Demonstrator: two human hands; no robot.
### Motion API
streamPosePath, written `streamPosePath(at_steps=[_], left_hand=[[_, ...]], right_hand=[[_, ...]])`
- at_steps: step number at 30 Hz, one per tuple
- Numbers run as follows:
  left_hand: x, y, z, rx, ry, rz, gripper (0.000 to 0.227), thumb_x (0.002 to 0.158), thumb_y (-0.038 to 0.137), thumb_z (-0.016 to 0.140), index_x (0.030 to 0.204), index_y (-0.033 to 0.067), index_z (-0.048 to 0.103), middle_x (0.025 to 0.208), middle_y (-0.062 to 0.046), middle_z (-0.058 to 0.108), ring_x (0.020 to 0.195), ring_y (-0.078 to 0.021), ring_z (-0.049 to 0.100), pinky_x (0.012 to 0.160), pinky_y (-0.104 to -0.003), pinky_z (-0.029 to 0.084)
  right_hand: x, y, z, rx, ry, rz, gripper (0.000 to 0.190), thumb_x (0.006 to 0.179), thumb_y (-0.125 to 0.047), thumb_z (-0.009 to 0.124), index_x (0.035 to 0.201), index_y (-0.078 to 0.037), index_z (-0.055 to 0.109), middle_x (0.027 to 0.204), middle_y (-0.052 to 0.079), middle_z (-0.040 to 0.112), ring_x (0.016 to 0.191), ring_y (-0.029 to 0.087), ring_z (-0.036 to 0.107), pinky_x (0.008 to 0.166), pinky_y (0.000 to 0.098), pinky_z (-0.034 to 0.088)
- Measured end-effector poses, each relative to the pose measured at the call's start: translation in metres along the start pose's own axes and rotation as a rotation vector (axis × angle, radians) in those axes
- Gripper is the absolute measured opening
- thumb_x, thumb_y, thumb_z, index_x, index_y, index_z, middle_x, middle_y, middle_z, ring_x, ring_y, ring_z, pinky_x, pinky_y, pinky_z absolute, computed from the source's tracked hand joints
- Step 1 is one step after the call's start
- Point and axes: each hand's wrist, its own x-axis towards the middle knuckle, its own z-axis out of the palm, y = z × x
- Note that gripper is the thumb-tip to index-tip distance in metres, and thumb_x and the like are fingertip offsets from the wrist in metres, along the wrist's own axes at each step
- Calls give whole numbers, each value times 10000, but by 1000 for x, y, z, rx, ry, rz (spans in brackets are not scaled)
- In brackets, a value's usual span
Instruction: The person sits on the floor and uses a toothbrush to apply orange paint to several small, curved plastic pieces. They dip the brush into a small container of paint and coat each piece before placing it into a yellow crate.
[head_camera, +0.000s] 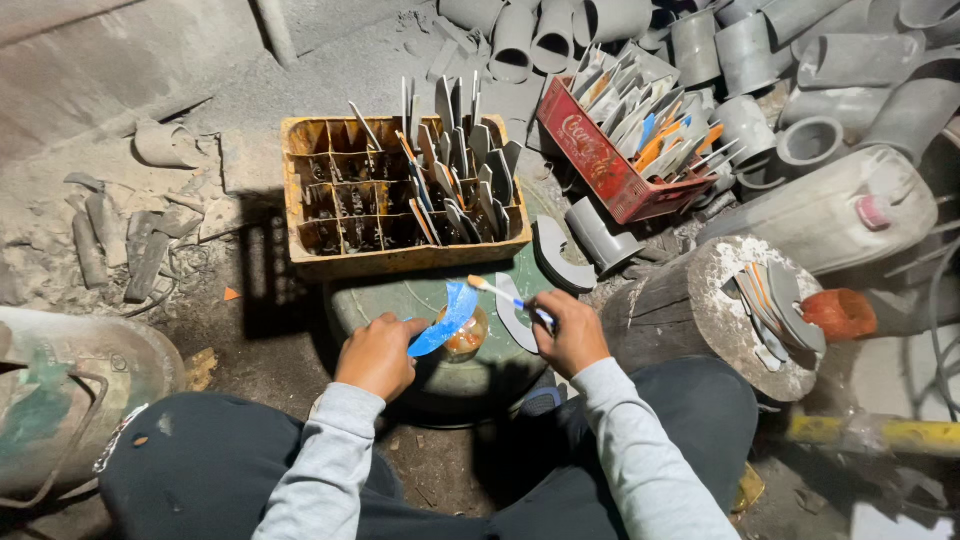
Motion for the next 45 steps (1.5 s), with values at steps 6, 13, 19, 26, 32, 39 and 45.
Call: streamPosePath(at_steps=[6, 13, 19, 26, 32, 39, 45], left_hand=[[-7, 5, -3, -43, 52, 45, 494, 746, 81, 775, 1180, 309, 720, 1041, -123, 666, 962, -416, 674, 831, -535, 563], [-6, 6, 1, -51, 111, 107, 528, 731, 51, 767, 1172, 341, 741, 967, -122, 665, 906, -407, 686, 791, -526, 570], [-3, 9, 2, -46, 142, 141, 526, 723, 39, 769, 1171, 314, 743, 979, -128, 671, 902, -406, 691, 781, -522, 575], [-3, 9, -7, -102, 95, 78, 502, 731, 92, 803, 1185, 290, 721, 1012, -131, 674, 946, -415, 683, 808, -531, 566], [-3, 6, -10, -153, 114, 13, 476, 767, 109, 794, 1201, 286, 712, 1037, -139, 676, 982, -426, 674, 835, -529, 566], [-6, 9, -15, -131, 48, 18, 442, 765, 140, 813, 1171, 291, 724, 1063, -121, 678, 1011, -420, 664, 866, -528, 556], [-7, 13, -19, -170, 39, 45, 485, 766, 127, 801, 1202, 325, 720, 1048, -123, 680, 1020, -411, 659, 876, -517, 546]], right_hand=[[3, -3, 0, -40, -101, 25, 229, 778, -62, 723, 997, -120, 700, 907, 115, 640, 830, 373, 655, 679, 451, 512], [13, 0, -10, -51, -69, 35, 160, 785, -64, 710, 937, -109, 689, 898, 86, 649, 828, 351, 663, 703, 427, 526], [13, -5, -18, 23, -7, -35, 240, 753, -57, 706, 989, -101, 701, 948, 88, 665, 832, 348, 662, 696, 418, 524], [8, -4, -23, -101, 44, 127, 245, 799, -60, 713, 1029, -143, 716, 946, 60, 663, 839, 307, 681, 721, 401, 541], [-10, -11, 1, 24, -146, -93, 305, 730, -17, 716, 1022, -104, 699, 987, 108, 661, 886, 353, 670, 749, 422, 545], [17, 8, -21, 81, -67, 99, 181, 802, -12, 698, 971, -77, 698, 912, 91, 691, 773, 280, 711, 674, 359, 561], [8, -1, -28, 122, -48, 24, 204, 782, 27, 686, 966, -60, 697, 872, 105, 653, 736, 270, 689, 658, 347, 538]])
